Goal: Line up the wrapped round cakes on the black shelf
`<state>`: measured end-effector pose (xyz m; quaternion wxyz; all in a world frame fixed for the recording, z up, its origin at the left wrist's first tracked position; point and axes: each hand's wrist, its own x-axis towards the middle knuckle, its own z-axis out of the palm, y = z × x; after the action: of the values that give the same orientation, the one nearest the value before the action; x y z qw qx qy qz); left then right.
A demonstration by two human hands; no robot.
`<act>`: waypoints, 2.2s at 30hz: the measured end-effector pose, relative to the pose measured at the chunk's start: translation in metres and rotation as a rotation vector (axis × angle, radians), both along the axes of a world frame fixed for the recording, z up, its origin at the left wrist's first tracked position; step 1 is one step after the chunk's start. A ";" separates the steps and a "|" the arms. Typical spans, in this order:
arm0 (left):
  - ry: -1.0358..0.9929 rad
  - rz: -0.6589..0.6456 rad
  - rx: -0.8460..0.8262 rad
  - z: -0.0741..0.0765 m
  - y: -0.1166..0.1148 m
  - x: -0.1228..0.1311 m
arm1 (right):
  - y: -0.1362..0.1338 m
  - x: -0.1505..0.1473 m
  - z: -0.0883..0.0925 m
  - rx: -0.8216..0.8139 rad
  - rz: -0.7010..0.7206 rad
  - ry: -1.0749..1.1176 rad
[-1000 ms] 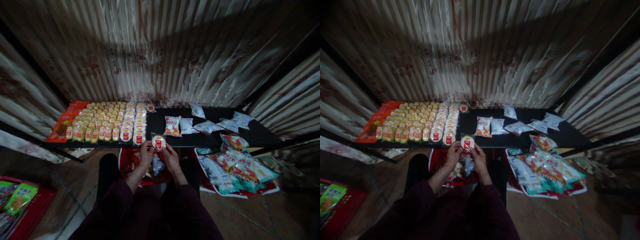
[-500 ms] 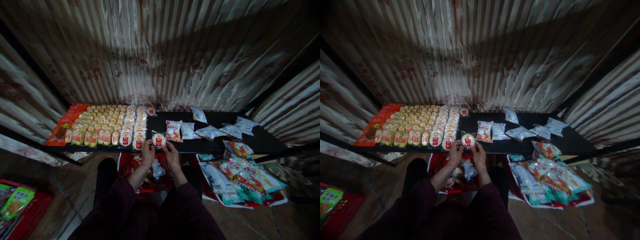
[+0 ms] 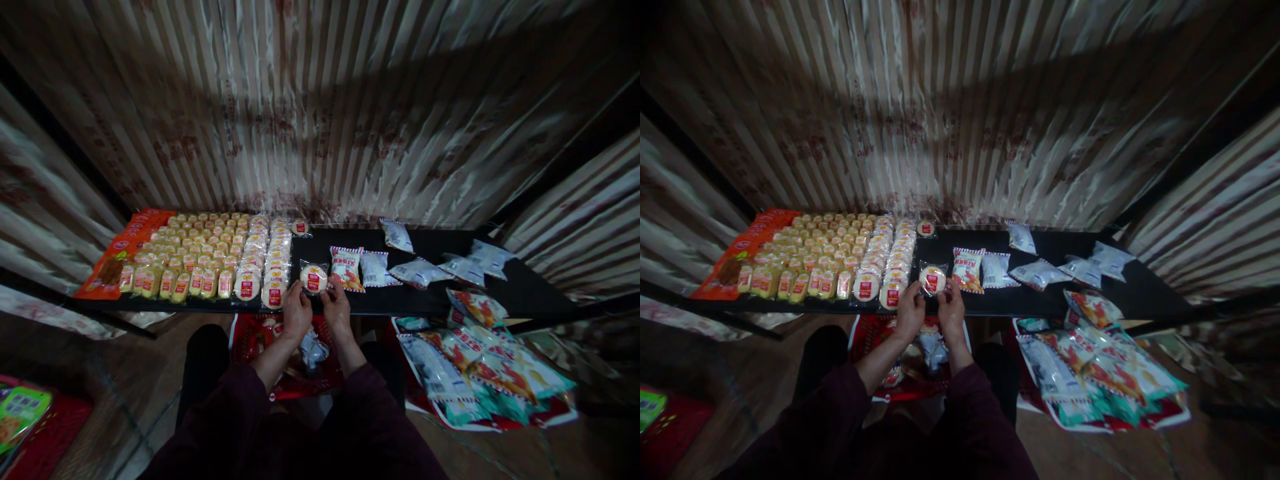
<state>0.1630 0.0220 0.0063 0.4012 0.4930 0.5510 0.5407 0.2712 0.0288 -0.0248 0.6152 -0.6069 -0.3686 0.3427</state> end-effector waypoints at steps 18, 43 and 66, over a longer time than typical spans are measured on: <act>0.145 -0.003 -0.011 0.009 0.024 0.014 | 0.041 0.003 0.001 0.056 0.005 -0.036; 0.526 -0.077 -0.120 0.028 0.063 0.028 | 0.098 0.009 0.000 -0.035 0.023 -0.200; 0.552 -0.134 -0.045 0.019 0.109 0.037 | 0.152 0.015 0.000 -0.028 -0.017 -0.273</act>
<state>0.1999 0.1314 0.0248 0.2816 0.6479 0.6175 0.3460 0.2865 0.1812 -0.0251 0.5538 -0.6594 -0.4390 0.2565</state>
